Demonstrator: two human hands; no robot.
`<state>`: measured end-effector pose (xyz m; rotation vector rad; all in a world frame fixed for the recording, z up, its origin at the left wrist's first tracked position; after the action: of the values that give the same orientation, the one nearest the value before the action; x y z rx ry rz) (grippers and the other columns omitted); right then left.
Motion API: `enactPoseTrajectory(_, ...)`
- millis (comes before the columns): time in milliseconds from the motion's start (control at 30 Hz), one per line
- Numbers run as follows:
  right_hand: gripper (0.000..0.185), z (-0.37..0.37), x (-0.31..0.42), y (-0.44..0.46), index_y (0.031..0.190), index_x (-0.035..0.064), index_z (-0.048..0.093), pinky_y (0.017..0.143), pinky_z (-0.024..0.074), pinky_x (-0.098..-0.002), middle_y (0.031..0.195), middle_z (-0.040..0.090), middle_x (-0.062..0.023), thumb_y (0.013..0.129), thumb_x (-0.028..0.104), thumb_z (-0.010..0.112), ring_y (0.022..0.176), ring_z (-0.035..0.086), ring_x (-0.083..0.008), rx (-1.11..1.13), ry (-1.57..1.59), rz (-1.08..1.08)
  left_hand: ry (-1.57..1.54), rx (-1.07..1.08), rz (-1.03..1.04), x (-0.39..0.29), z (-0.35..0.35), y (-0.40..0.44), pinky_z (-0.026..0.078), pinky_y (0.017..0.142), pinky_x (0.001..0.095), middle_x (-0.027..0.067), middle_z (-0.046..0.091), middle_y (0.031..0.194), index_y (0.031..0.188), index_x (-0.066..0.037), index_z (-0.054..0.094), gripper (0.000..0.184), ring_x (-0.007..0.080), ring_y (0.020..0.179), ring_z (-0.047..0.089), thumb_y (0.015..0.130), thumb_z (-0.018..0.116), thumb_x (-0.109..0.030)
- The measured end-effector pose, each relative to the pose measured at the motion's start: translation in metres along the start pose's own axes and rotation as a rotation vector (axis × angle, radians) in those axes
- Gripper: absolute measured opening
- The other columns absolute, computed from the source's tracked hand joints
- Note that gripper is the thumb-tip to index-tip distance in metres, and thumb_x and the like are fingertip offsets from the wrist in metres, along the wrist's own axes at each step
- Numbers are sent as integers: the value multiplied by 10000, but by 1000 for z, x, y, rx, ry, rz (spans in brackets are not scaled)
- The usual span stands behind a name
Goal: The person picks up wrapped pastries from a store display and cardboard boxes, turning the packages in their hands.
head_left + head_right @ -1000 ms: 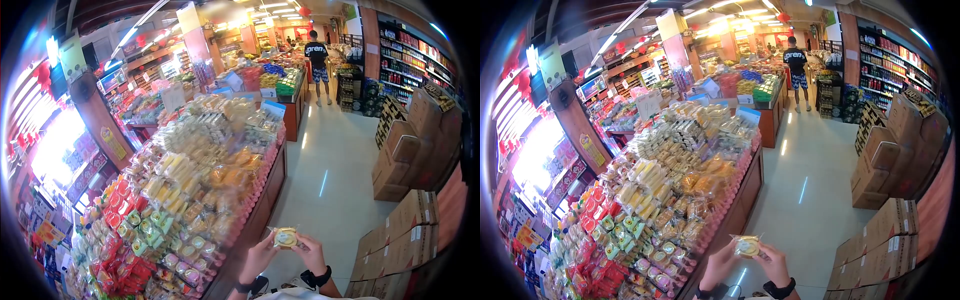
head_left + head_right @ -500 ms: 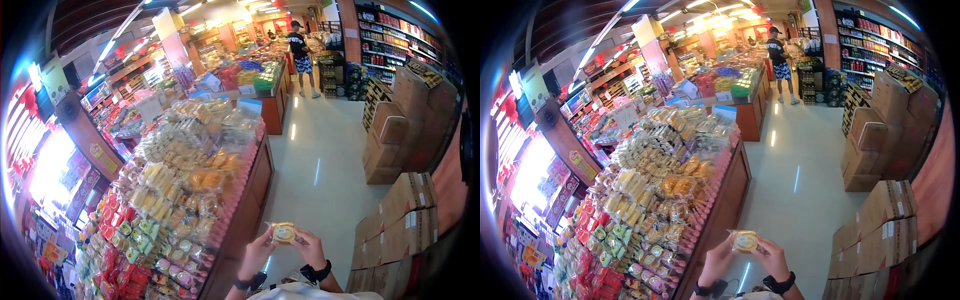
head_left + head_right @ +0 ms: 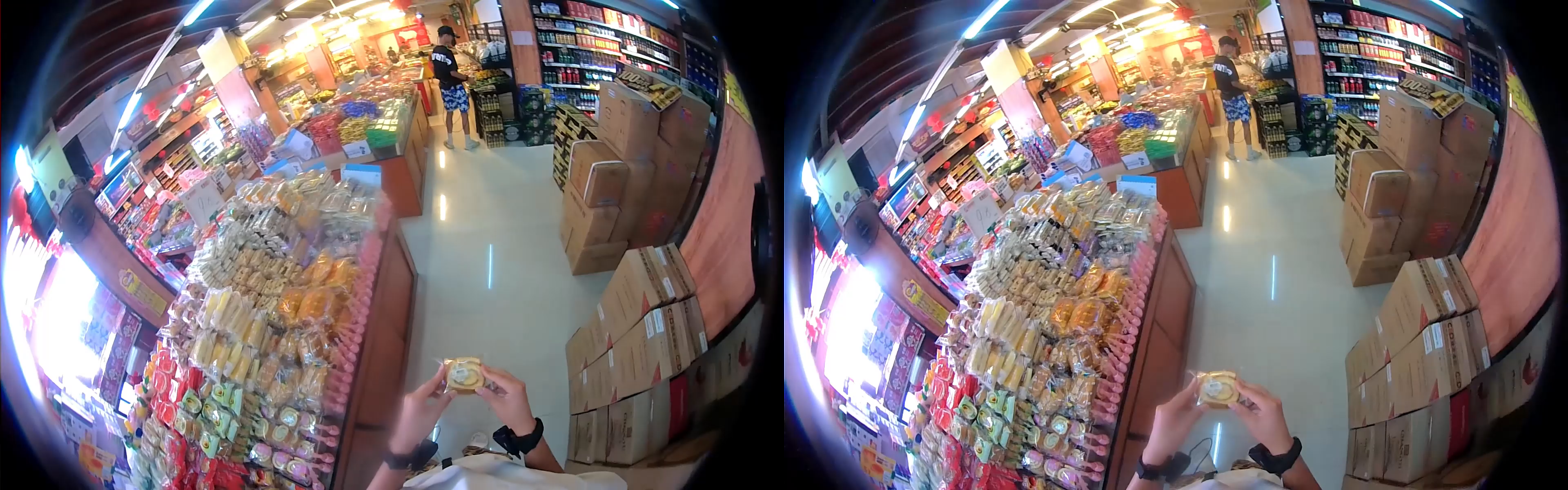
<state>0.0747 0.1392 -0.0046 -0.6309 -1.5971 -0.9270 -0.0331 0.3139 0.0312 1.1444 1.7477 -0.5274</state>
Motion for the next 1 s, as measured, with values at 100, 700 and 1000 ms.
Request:
enactPoseTrajectory(100, 481, 8, 3, -3, 1366, -25, 628, 834, 598, -274, 1304, 665, -159, 898, -59, 732, 1046, 667, -151, -28, -18, 19, -46, 36, 10, 1, -8, 3, 577, 821, 313, 165, 758, 1052, 1464, -47, 571, 617, 154, 884, 717, 897, 807, -114)
enactPoseTrajectory(700, 454, 84, 44, -5, 1319, -6, 666, 719, 565, -245, 1253, 703, -148, 882, 18, 788, 908, 680, -124, -166, -213, 10, -210, 129, 113, 37, -75, 16, 572, 833, 312, 151, 751, 1074, 1466, -21, 559, 640, 153, 887, 713, 880, 807, -84)
enactPoseTrajectory(1000, 460, 115, 44, -18, 1322, -7, 659, 724, 555, -247, 1237, 702, -159, 879, -6, 783, 893, 674, -126, -274, -302, 41, -298, 244, 130, 72, -82, 25, 568, 886, 307, 167, 731, 1241, 1435, -37, 598, 610, 114, 933, 694, 876, 822, -131)
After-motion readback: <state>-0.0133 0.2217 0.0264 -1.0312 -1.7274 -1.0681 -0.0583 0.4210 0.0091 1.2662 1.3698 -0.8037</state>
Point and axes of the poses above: each hand's wrist, its own y-axis towards the middle knuckle, its own z-axis out of the palm, x = y × z, the point moved 1 cm from there along y, towards the middle knuckle
